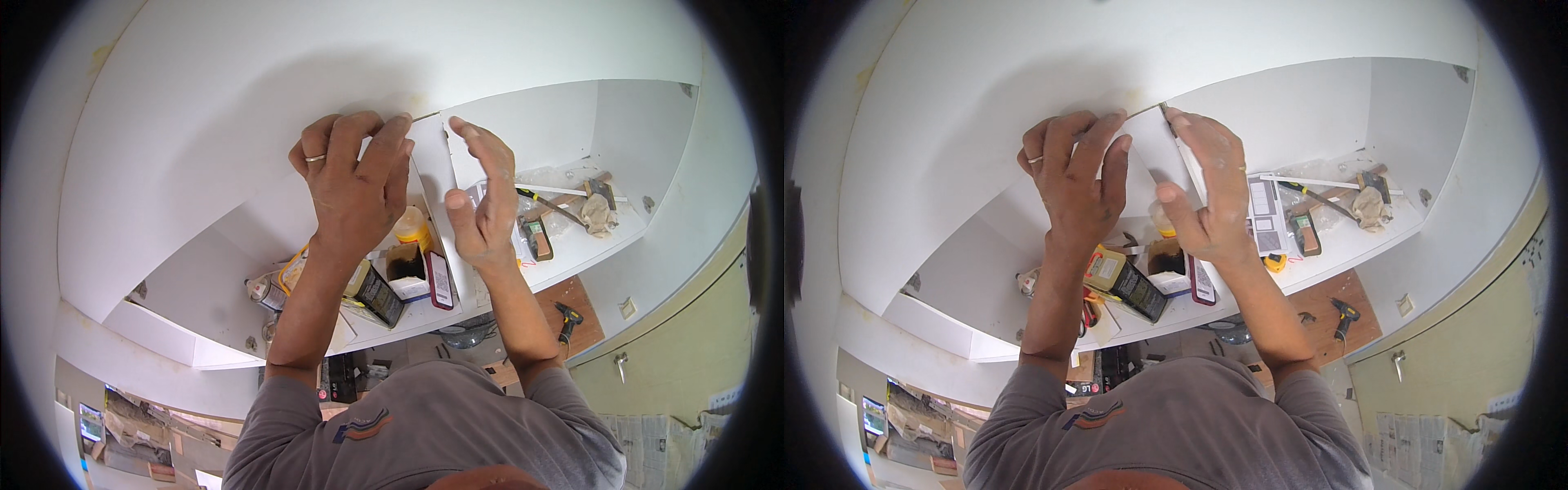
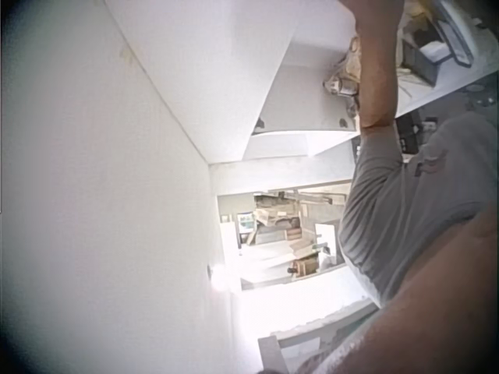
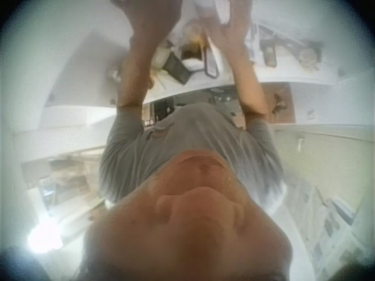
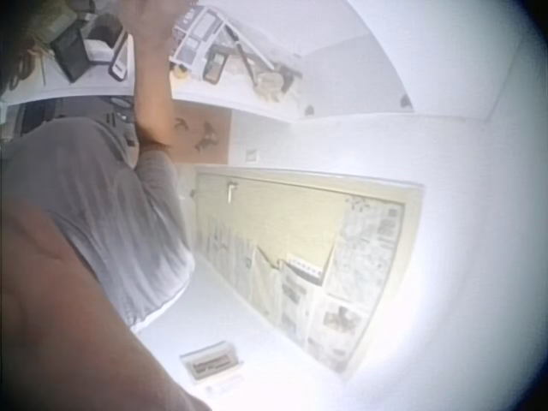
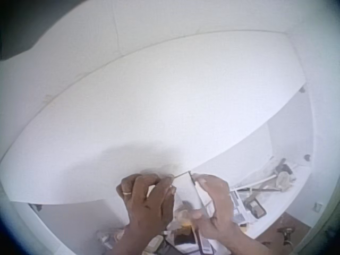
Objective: The person repairs a white cabinet shelf by cutting a small piece of white edge banding with a utility knife, applying adhesive, and pressing it into place. They then use a sanding block to smooth the edge and wipe the area with a cloth.
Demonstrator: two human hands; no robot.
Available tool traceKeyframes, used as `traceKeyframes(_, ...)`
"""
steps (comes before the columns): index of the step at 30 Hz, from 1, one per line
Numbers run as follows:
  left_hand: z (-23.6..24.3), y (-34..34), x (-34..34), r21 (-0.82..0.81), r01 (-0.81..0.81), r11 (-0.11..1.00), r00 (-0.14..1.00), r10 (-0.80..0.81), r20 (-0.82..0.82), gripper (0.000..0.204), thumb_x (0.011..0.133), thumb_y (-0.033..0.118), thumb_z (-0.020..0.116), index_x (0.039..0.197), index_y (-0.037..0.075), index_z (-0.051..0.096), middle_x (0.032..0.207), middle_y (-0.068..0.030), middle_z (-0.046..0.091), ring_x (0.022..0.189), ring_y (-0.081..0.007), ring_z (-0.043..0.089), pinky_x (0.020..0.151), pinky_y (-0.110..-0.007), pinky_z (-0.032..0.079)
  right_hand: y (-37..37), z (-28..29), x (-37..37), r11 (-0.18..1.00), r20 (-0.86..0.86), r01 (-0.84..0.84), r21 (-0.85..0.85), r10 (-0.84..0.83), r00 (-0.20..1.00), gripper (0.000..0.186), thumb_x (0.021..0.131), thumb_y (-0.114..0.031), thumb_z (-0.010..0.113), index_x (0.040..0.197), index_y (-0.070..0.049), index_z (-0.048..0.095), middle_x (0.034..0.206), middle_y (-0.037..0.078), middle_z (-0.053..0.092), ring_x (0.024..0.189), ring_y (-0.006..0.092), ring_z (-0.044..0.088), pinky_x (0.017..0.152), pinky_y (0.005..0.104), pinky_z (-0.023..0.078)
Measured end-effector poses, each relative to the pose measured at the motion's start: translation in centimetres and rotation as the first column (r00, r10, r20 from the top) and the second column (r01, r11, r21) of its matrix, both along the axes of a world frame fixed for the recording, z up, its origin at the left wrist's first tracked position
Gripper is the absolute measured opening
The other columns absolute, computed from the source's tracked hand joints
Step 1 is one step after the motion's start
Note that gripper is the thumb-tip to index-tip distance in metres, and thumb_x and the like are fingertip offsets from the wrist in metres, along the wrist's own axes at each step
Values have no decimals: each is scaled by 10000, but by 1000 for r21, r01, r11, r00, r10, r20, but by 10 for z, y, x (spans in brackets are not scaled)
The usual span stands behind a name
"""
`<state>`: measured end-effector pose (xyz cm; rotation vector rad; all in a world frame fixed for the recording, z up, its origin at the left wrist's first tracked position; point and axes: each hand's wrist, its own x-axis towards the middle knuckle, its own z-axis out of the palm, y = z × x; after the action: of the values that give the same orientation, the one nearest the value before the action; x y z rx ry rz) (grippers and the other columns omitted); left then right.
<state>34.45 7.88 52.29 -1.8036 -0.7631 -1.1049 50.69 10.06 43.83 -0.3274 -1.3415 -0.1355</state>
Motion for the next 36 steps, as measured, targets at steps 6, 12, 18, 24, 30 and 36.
traceKeyframes(6, 3, -1, -13, -7, 313, 950, 943, -310, 119, 277, 814, 57, 813, 1072, 114, 731, 968, -41, 652, 932, -247, 595, 842, -383, 410, -8, -37, -6, 950, -236, -170, -260, 108, 966, 553, 1045, -333, 635, 1474, -12, 501, 1433, 197, 623, 1294, 288, 581, 1016, 404, 477)
traceKeyframes(12, -22, -33, -32, -163, 542, 824, 811, -462, 360, 215, 821, -66, 778, 957, 49, 658, 998, -121, 650, 903, -223, 632, 745, -333, 491, -7, -89, -2, 842, -340, -299, -449, 149, 929, 586, 1058, -321, 630, 1509, 9, 455, 1450, 211, 593, 1244, 238, 585, 1062, 379, 453)
traceKeyframes(18, -92, -45, -57, -512, 521, 683, 842, -311, 442, 166, 924, 38, 743, 1085, 17, 707, 917, -129, 722, 811, -220, 679, 747, -347, 534, -14, -144, -4, 717, -345, -400, -571, 232, 909, 616, 1042, -274, 665, 1520, 24, 414, 1422, 198, 579, 1231, 228, 572, 1057, 377, 471)
traceKeyframes(24, -160, -66, -74, -666, 600, 443, 769, -92, 632, 264, 956, -23, 665, 1216, 2, 707, 987, -142, 756, 895, -224, 735, 817, -323, 568, -44, -182, 17, 643, -426, -415, -644, 149, 892, 491, 1067, -252, 630, 1451, 17, 483, 1350, 145, 624, 1140, 189, 607, 1002, 347, 477)
traceKeyframes(30, -238, -58, -97, -604, 758, 247, 628, -25, 778, 299, 987, -38, 631, 1276, 10, 689, 1000, -115, 761, 920, -166, 732, 829, -303, 564, -85, -208, 19, 466, -446, -472, -749, 173, 878, 414, 1089, -339, 590, 1348, -16, 577, 1263, 90, 676, 1053, 162, 634, 916, 318, 486)
traceKeyframes(36, -264, -58, -90, -542, 840, 36, 536, 101, 838, 206, 1032, 35, 624, 1214, -43, 680, 937, -122, 747, 802, -163, 719, 791, -303, 582, -105, -215, -8, 412, -359, -454, -790, 290, 887, 338, 1086, -240, 609, 1326, -3, 591, 1151, 76, 678, 1016, 146, 645, 900, 317, 510)
